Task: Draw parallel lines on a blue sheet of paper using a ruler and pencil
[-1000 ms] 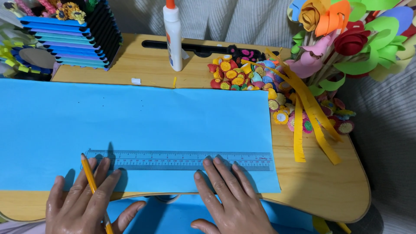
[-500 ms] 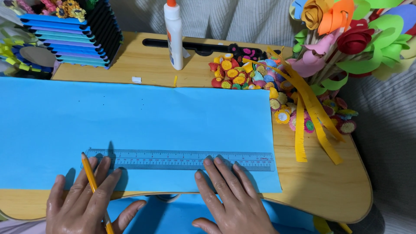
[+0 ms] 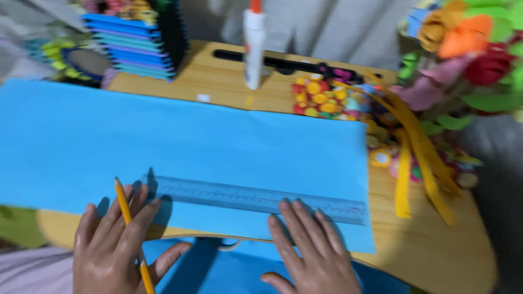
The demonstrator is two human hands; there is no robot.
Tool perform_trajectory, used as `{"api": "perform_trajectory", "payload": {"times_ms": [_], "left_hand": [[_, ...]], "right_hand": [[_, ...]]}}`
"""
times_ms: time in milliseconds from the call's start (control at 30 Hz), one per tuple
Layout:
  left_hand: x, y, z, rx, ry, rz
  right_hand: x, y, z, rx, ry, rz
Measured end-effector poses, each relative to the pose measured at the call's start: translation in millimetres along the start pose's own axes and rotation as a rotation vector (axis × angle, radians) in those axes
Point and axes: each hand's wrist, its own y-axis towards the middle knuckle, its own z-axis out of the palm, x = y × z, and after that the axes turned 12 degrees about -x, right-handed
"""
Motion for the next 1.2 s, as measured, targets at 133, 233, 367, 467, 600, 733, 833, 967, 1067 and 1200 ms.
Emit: {"api": "perform_trajectory", "payload": {"times_ms": [133,233,367,467,600,733,833,967,1067,1200], "left_hand": [[15.6,-3.0,-10.9,0.038,-0.04,-0.186],[30.5,-5.9,-9.0,-0.06,-0.015,-0.098],[31.9,-1.3,-13.5,-0.094,-0.12,-0.05],[31.8,3.3,-18.3,-0.064,-0.171,-0.071],[31.3,7.7,-23.9,0.02,-0.227,-0.111],[34.2,7.8,-24.1,0.033,-0.259,-0.12],[34.2,7.8,-24.2,0.042,-0.244,-0.115],[33.7,10.6,-27.0,0.056,-0.241,-0.109],[35.4,10.8,-27.9,0.066,-0.249,-0.105],[41.9,15.0,-30.0,0.109,-0.296,-0.11]], "right_hand": [[0.4,-3.6,6.0,0.013,0.001,-0.014],[1.0,-4.5,10.1,-0.017,-0.015,-0.004],[2.9,-3.0,9.6,0.001,-0.04,0.023],[2.0,-3.2,10.7,0.002,-0.055,0.019],[2.4,-6.9,15.8,-0.027,-0.06,0.034],[2.2,-6.3,17.1,-0.04,-0.064,0.024],[3.5,-6.8,16.6,-0.046,-0.071,0.03],[2.6,-7.0,17.9,-0.034,-0.07,0.029],[2.7,-7.3,18.0,-0.03,-0.068,0.035],[5.4,-5.2,16.1,-0.052,-0.063,0.056]]}}
